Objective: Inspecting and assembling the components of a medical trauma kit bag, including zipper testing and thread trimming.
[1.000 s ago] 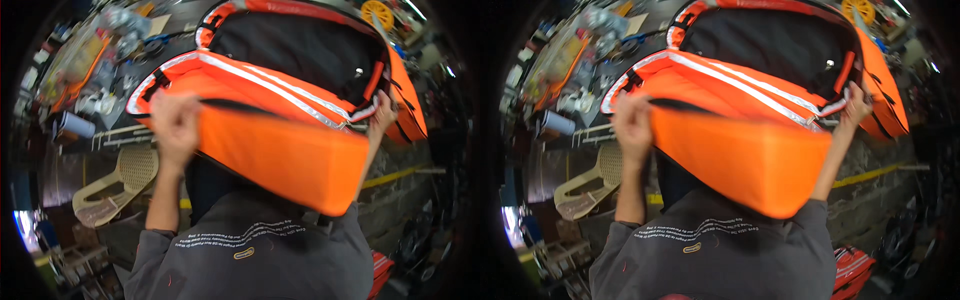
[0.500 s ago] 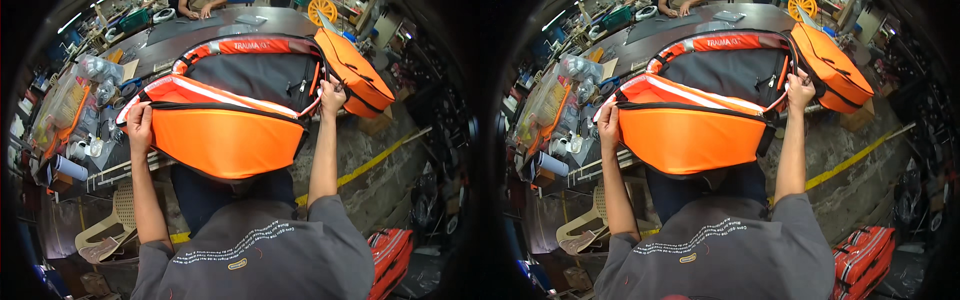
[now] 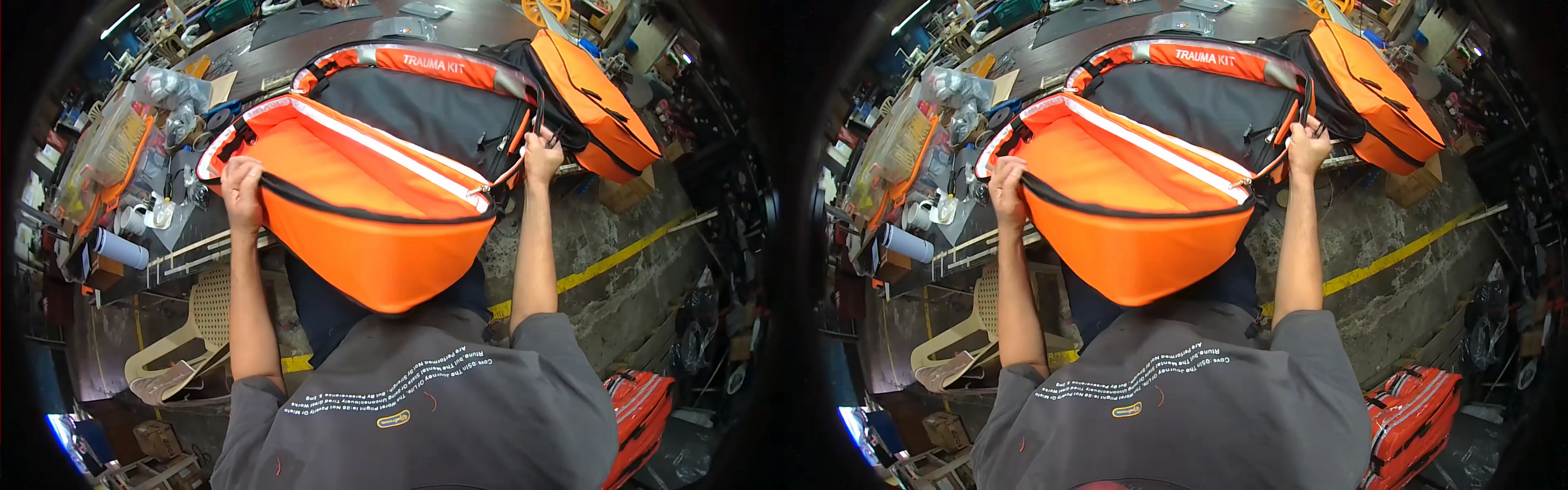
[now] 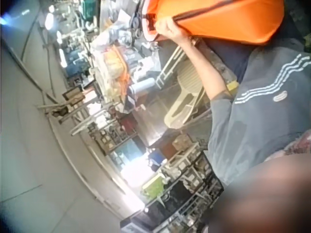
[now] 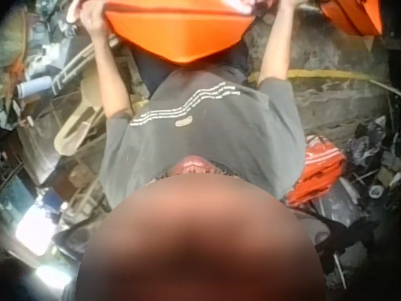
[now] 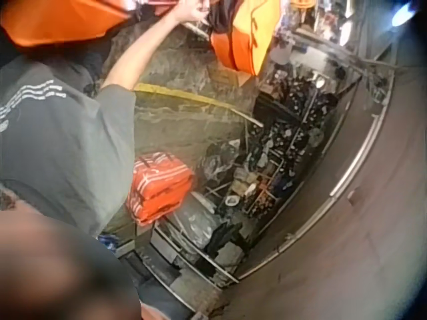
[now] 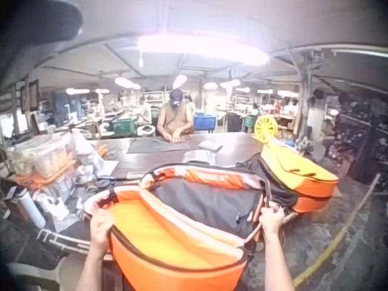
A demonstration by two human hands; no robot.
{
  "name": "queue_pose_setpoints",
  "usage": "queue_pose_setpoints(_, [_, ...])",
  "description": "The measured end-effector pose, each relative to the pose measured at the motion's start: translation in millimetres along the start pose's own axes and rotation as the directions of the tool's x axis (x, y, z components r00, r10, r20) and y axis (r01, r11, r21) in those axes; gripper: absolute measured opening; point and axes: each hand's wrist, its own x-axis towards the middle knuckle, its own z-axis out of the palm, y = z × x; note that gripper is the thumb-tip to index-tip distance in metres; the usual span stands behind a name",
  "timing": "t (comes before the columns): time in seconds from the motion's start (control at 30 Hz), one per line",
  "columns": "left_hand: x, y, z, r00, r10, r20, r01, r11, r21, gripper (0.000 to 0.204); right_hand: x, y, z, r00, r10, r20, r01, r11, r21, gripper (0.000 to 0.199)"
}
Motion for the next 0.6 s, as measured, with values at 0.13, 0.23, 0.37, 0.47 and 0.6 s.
queue_pose_setpoints(0.13, [-23, -1, 45, 0.997, 0.078, 0.018, -0.079, 0.99, 0.116, 0.027, -21, 61, -39, 0.973, 0.168, -0.16, -0.166, 0.986, 0.024, 0.031])
queue_pose_setpoints(0.23, [-11, 22, 47, 0.984, 0.136, -0.113, -0.129, 0.99, 0.059, 0.024, -41, 48, -37, 0.958, 0.208, -0.199, -0.208, 0.978, 0.021, 0.041])
queue_pose_setpoints(0.37, [96, 109, 51, 0.855, 0.472, -0.213, -0.494, 0.867, -0.062, 0.025, -62, 39, -34, 0.902, 0.173, -0.395, -0.171, 0.984, 0.039, 0.031])
queue_pose_setpoints(0.47, [151, 194, 74, 0.684, 0.723, -0.095, -0.727, 0.664, -0.177, 0.024, -91, 32, -28, 0.869, 0.211, -0.449, -0.171, 0.977, 0.127, 0.033])
queue_pose_setpoints(0.6, [184, 130, 75, 0.366, 0.93, 0.035, -0.892, 0.361, -0.272, 0.077, -98, 24, -23, 0.827, 0.243, -0.506, -0.196, 0.97, 0.144, 0.032])
